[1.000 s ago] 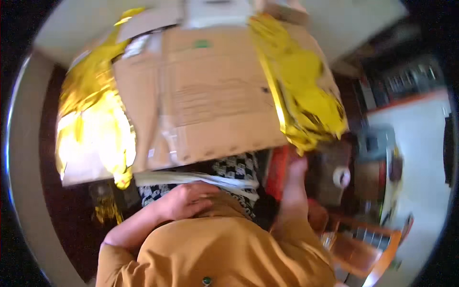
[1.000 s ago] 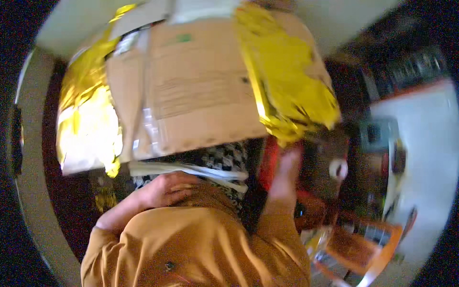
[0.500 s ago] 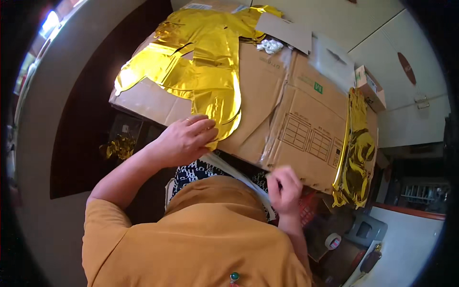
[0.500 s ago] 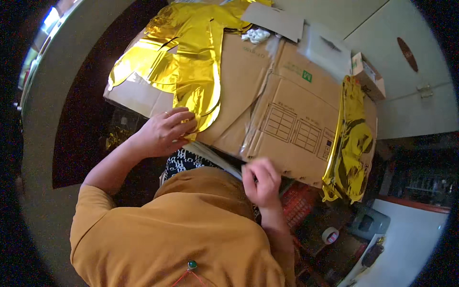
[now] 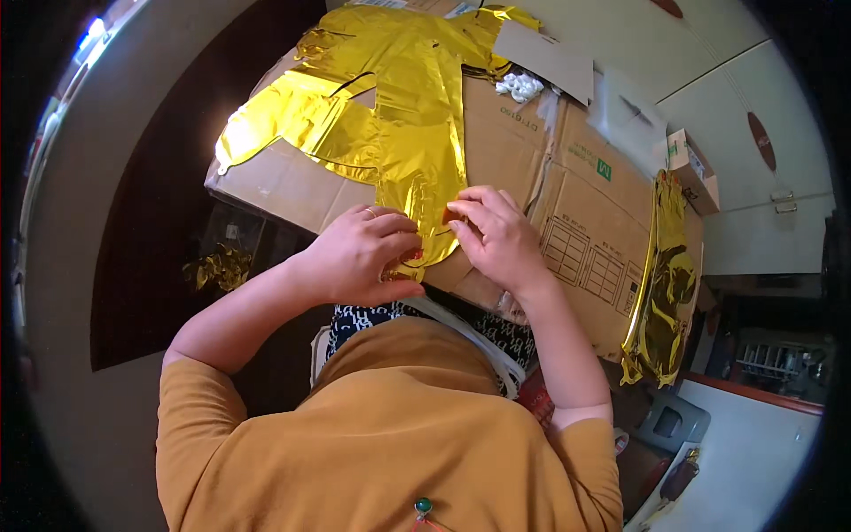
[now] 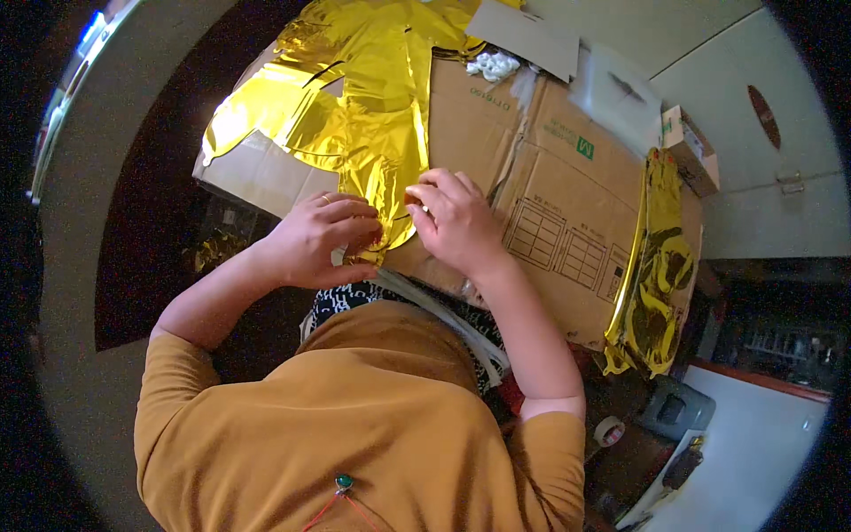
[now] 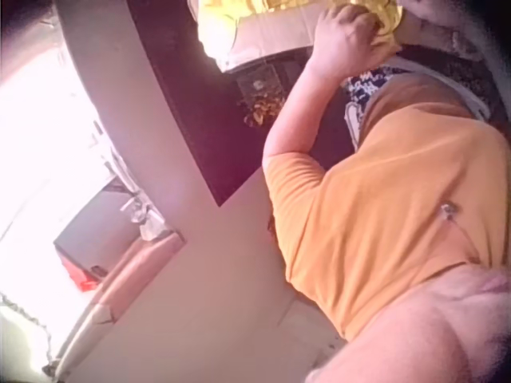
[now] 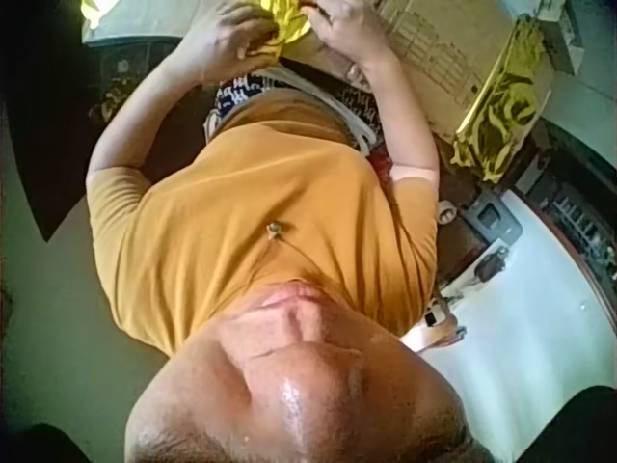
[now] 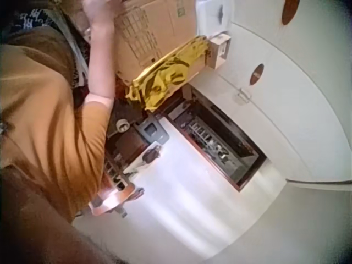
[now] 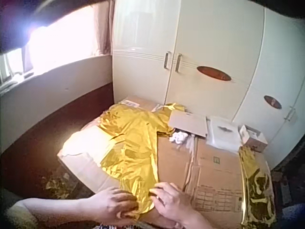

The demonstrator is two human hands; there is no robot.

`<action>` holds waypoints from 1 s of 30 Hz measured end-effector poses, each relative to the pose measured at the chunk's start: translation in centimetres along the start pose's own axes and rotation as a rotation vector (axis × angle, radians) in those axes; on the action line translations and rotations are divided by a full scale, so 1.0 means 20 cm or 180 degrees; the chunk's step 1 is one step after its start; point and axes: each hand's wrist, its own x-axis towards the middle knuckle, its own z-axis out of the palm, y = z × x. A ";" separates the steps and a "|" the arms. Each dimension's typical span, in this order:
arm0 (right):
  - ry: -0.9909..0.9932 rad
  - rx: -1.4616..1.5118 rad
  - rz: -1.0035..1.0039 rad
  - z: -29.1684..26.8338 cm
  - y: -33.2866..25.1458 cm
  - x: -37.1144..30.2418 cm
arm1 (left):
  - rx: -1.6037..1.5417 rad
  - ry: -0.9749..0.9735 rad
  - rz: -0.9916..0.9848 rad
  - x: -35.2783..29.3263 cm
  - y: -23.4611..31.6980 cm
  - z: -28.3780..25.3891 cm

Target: Folding gold foil balloons and placing them into cardboard retail packaging.

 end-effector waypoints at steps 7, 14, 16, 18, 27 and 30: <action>-0.0257 -0.0038 -0.0126 -0.02 0.00 0.04 | 0.0741 -0.0234 0.0264 0.05 -0.06 0.06; 0.0770 0.0038 0.0185 0.00 -0.01 0.04 | -0.1491 0.0042 -0.1432 0.13 -0.12 -0.03; 0.1033 -0.0135 -0.0006 0.01 -0.02 0.05 | -0.2367 -0.0176 -0.2597 0.18 -0.14 -0.06; 0.1065 -0.0349 -0.0356 0.02 -0.05 0.07 | -0.2663 -0.0005 -0.2519 0.17 -0.22 -0.03; -0.0078 -0.0744 -0.0155 0.05 -0.02 0.10 | -0.2927 0.1169 -0.2681 0.26 -0.40 -0.20; -0.0470 -0.0797 -0.0060 0.01 -0.02 0.13 | -0.2382 0.2015 -0.2485 0.27 -0.56 -0.43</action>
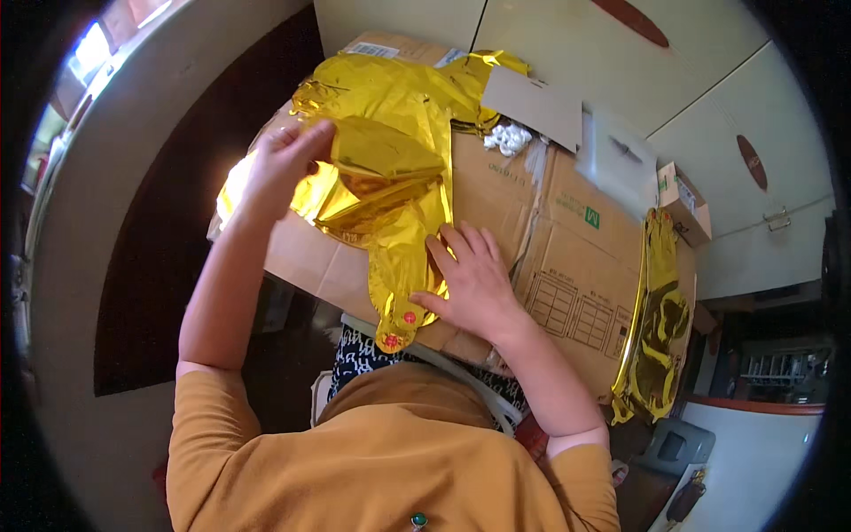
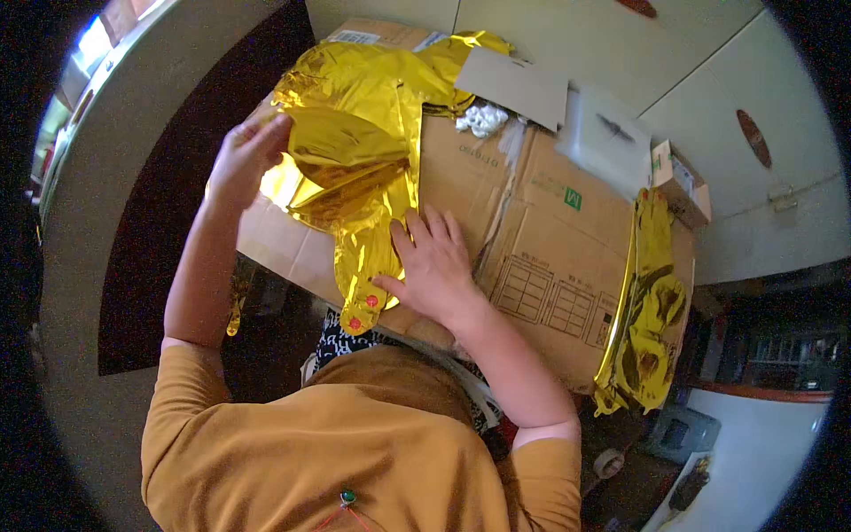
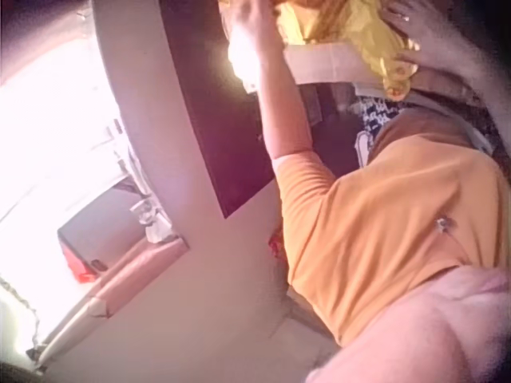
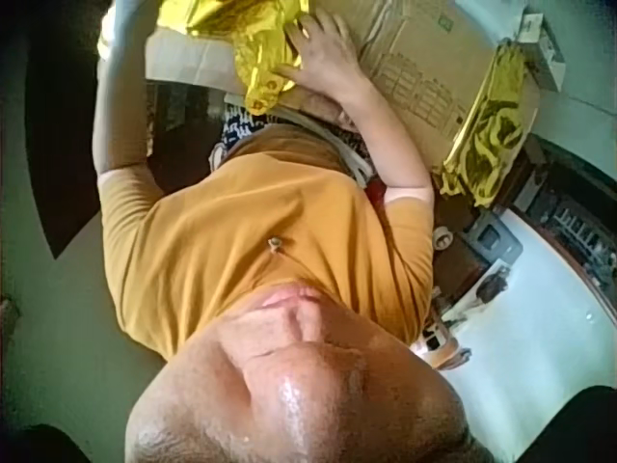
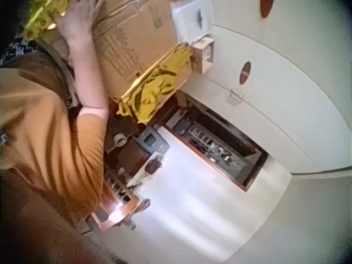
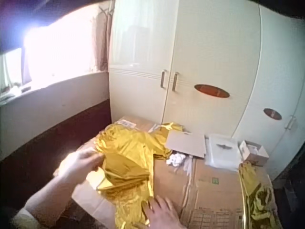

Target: Folding gold foil balloons and placing them into cardboard retail packaging.

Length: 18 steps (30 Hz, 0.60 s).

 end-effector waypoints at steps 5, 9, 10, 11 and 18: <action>-0.0416 0.0068 -0.0123 -0.11 0.00 0.13 | 0.1046 0.0779 0.0519 0.32 -0.16 -0.47; -0.0009 0.0156 0.0069 -0.04 0.15 0.35 | 0.2818 0.0553 0.1938 0.32 -0.06 -0.18; -0.0023 0.0083 0.0120 -0.02 0.19 0.41 | 0.2687 0.0012 0.1768 0.33 -0.05 -0.09; -0.0038 -0.0014 0.0180 -0.01 0.22 0.47 | 0.2781 -0.0563 0.1565 0.35 0.00 0.04; -0.0951 -0.0671 0.0192 0.11 0.21 0.68 | 0.2836 -0.2858 0.0213 0.59 0.07 0.33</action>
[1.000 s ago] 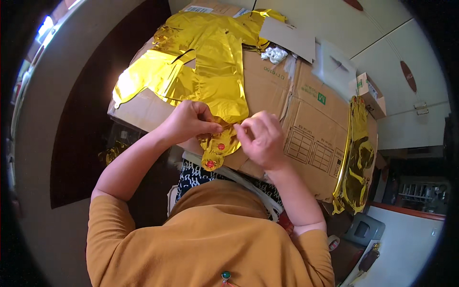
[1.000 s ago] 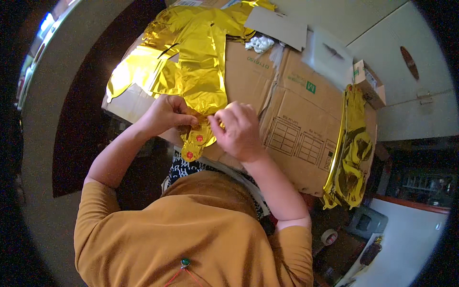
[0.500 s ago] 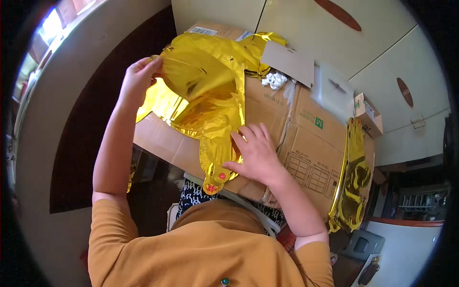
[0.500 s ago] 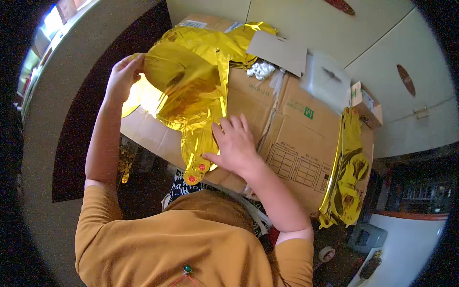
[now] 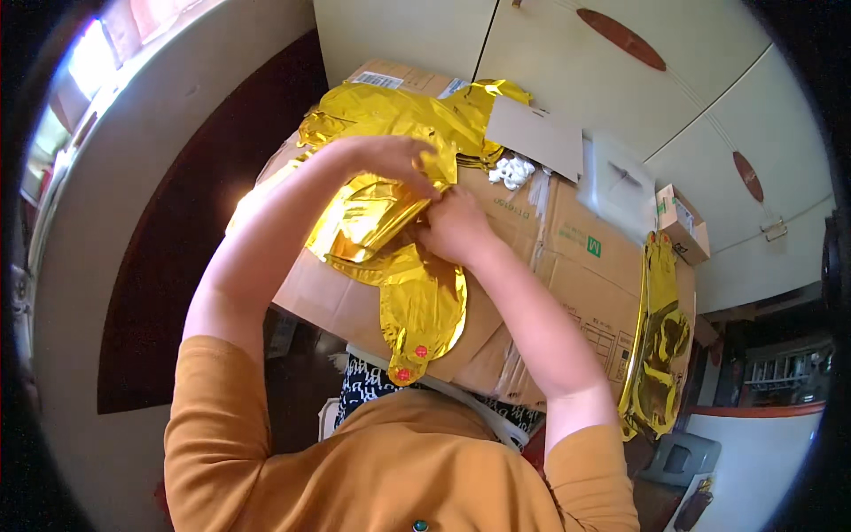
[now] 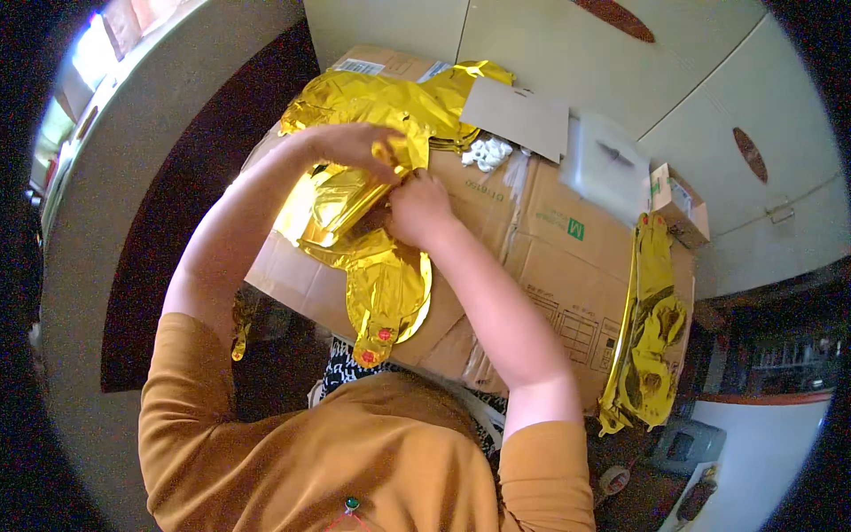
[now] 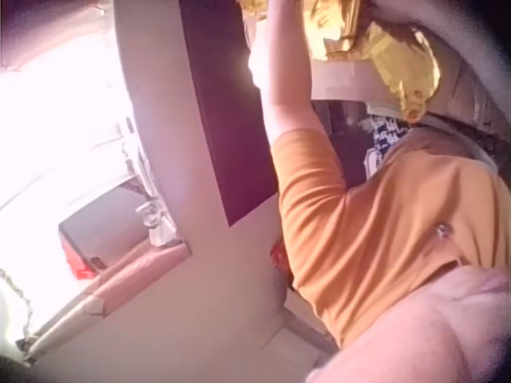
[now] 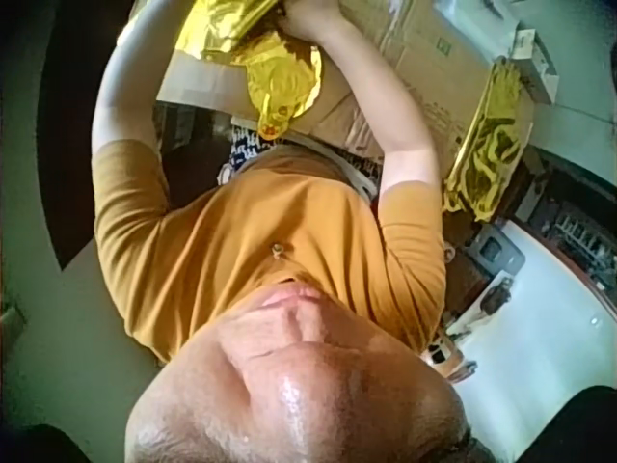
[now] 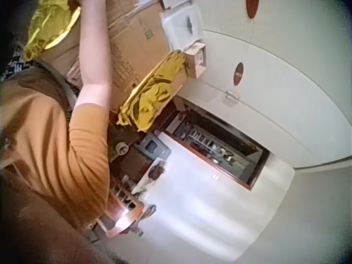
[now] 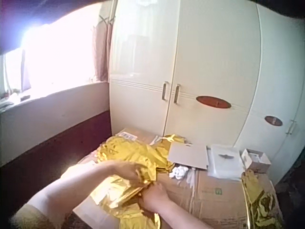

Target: Folding gold foil balloons and placing them into cardboard retail packaging.

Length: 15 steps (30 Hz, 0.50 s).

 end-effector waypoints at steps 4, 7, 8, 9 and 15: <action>0.0209 0.0073 0.0118 0.05 0.03 -0.01 | 0.0607 0.0116 0.0170 0.00 0.07 0.04; 0.0285 0.0137 0.0136 0.02 0.03 -0.01 | -0.0004 0.0478 0.0107 -0.10 0.06 0.00; 0.0317 0.0168 0.0156 0.02 0.02 -0.01 | -0.0046 0.0561 0.0087 -0.12 0.04 -0.01; 0.0358 0.0203 0.0154 0.01 0.01 -0.01 | -0.0263 0.0682 0.0140 -0.14 -0.02 -0.06; -0.0197 0.0496 0.0326 -0.09 0.01 0.00 | -0.1386 0.1845 -0.0066 -0.54 -0.33 -0.45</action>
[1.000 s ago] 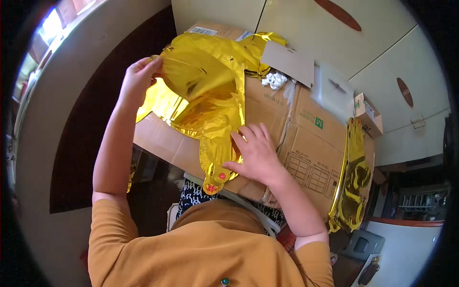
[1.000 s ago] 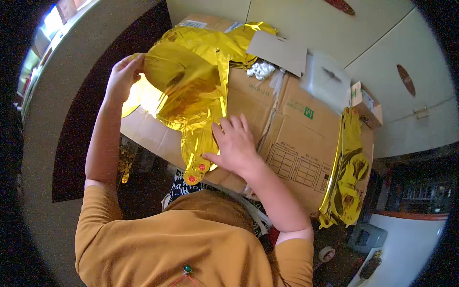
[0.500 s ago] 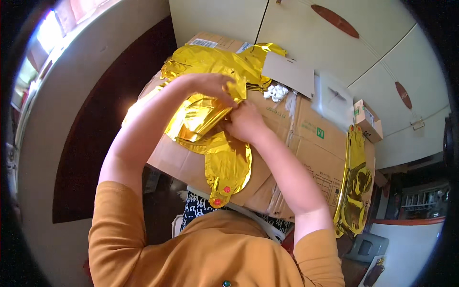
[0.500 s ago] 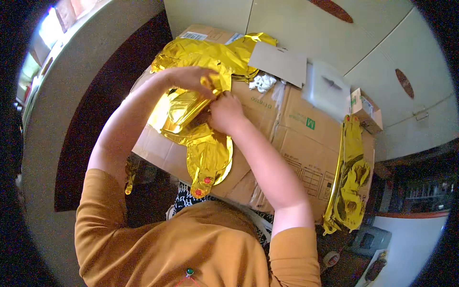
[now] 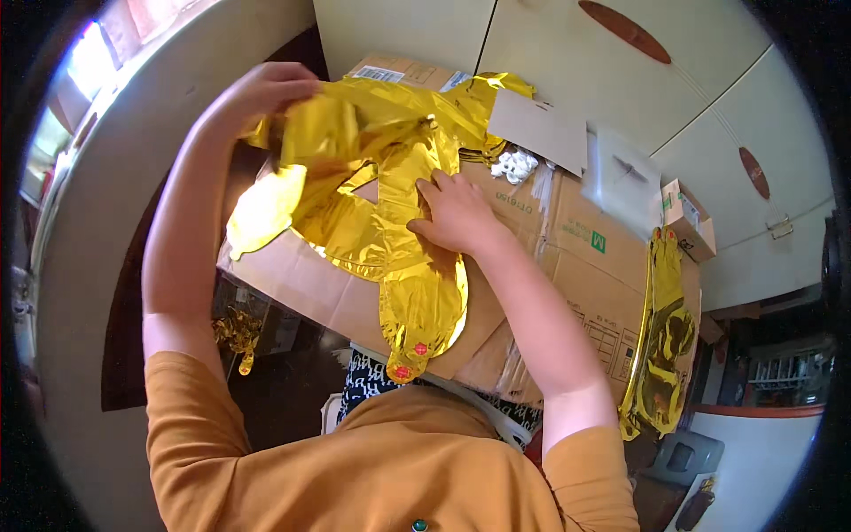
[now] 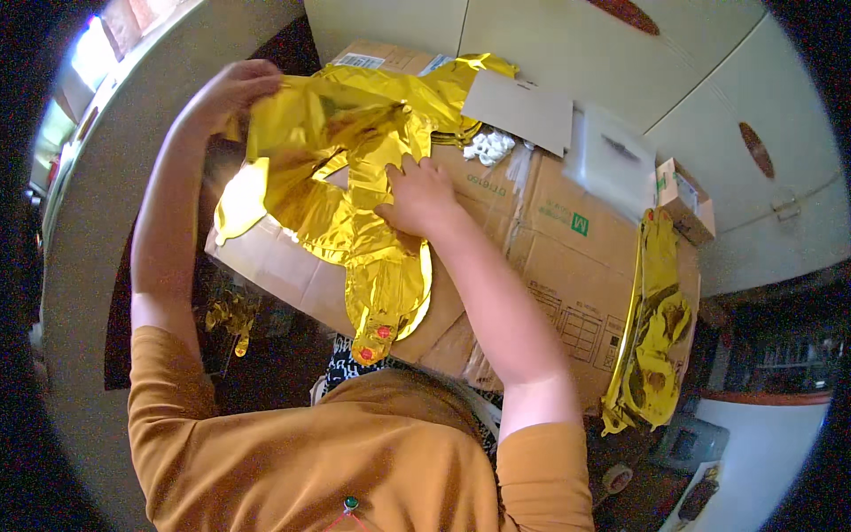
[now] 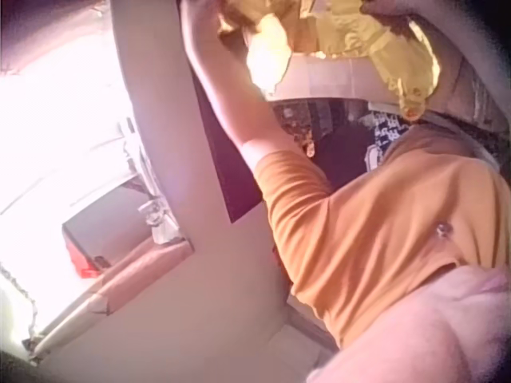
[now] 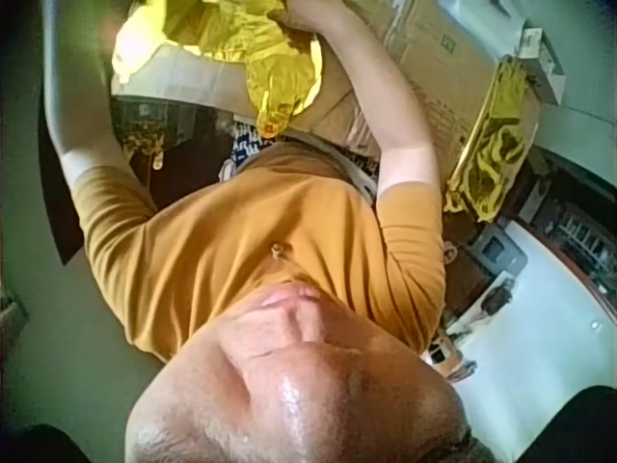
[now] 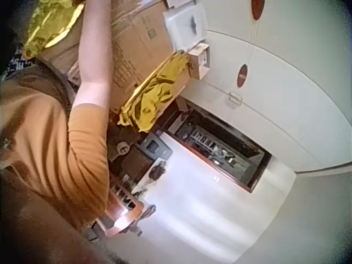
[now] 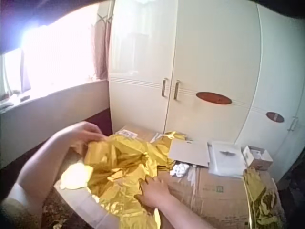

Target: Folding gold foil balloons and placing them into cardboard retail packaging.

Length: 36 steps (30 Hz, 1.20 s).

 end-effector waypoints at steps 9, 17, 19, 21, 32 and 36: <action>-0.0227 -0.0141 0.0161 -0.03 -0.01 0.04 | 0.0299 0.1592 -0.0541 -0.41 -0.22 -0.83; -0.0117 -0.0140 -0.0080 -0.02 -0.06 0.07 | 0.0271 0.3162 -0.0843 -1.25 -0.32 -1.74; -0.0020 -0.0155 -0.0003 -0.01 0.00 0.05 | 0.0129 0.3022 -0.0339 -1.18 -0.12 -1.44; 0.0049 -0.0122 -0.0069 0.00 0.02 0.05 | 0.0274 0.2713 -0.0117 -1.18 0.17 -0.99; -0.0367 0.4730 0.0590 -0.13 0.23 -0.55 | 0.2107 -0.0125 0.1713 -0.85 0.45 1.45; -0.0063 0.3395 0.1306 -0.09 0.39 -0.81 | 0.1434 -0.0666 0.1830 -0.88 0.55 1.80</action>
